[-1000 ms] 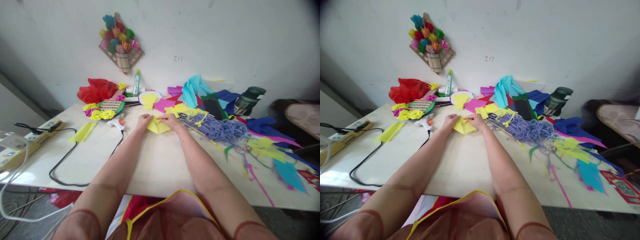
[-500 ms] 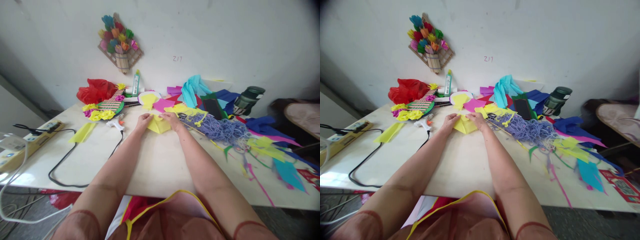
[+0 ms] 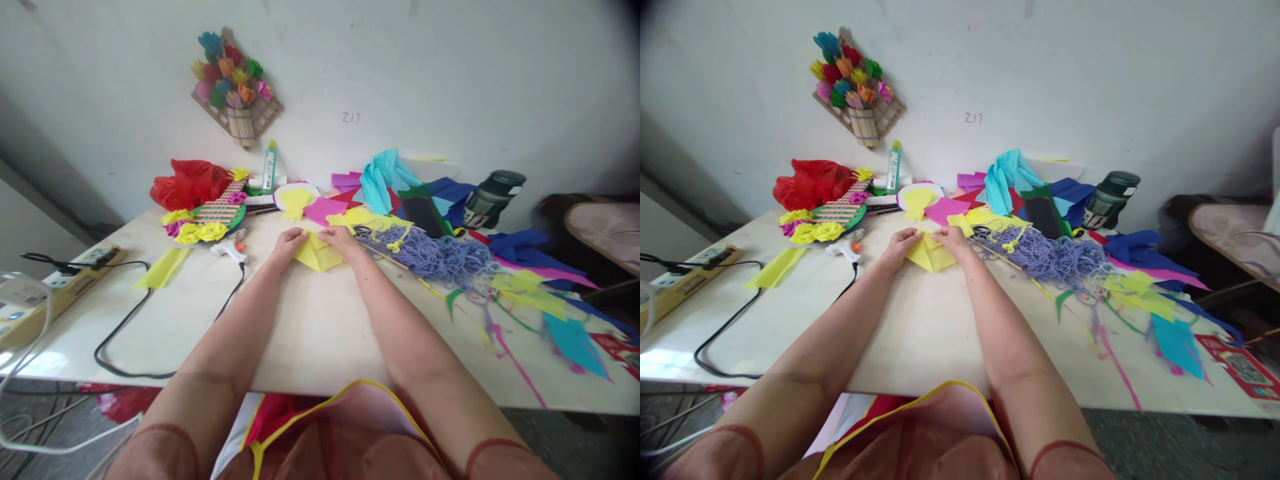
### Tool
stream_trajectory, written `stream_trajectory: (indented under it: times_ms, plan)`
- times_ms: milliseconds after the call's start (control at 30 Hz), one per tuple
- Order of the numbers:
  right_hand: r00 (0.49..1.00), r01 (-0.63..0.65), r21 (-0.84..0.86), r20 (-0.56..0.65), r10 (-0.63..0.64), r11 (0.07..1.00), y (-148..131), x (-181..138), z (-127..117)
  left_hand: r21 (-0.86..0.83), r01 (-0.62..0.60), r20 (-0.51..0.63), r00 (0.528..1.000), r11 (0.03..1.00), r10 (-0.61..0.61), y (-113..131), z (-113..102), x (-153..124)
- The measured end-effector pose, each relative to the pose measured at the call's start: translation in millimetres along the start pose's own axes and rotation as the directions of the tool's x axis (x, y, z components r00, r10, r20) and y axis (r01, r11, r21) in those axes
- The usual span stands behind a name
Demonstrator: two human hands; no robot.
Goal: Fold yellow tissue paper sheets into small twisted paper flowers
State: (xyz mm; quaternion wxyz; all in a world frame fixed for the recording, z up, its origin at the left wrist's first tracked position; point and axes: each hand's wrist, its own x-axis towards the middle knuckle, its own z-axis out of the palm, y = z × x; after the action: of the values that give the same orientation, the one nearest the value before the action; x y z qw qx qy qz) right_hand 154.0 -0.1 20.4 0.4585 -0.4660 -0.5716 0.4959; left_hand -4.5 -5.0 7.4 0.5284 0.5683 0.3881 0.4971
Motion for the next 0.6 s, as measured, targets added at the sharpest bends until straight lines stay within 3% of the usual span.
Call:
stream_trajectory:
  times_ms: [267, 600]
  plan:
    - [0.999, -0.036, 0.043, -0.028, 0.037, 0.998, -3.3, -1.9, 1.3, -0.023, -0.001, -0.012, 1.0, 1.0, 0.001, -0.7, 0.5, 1.2]
    - [0.996, -0.062, -0.032, -0.063, 0.06, 0.998, -7.2, -3.8, 4.5, 0.025, 0.036, -0.023, 0.999, 0.999, -0.035, 3.3, 2.6, -1.6]
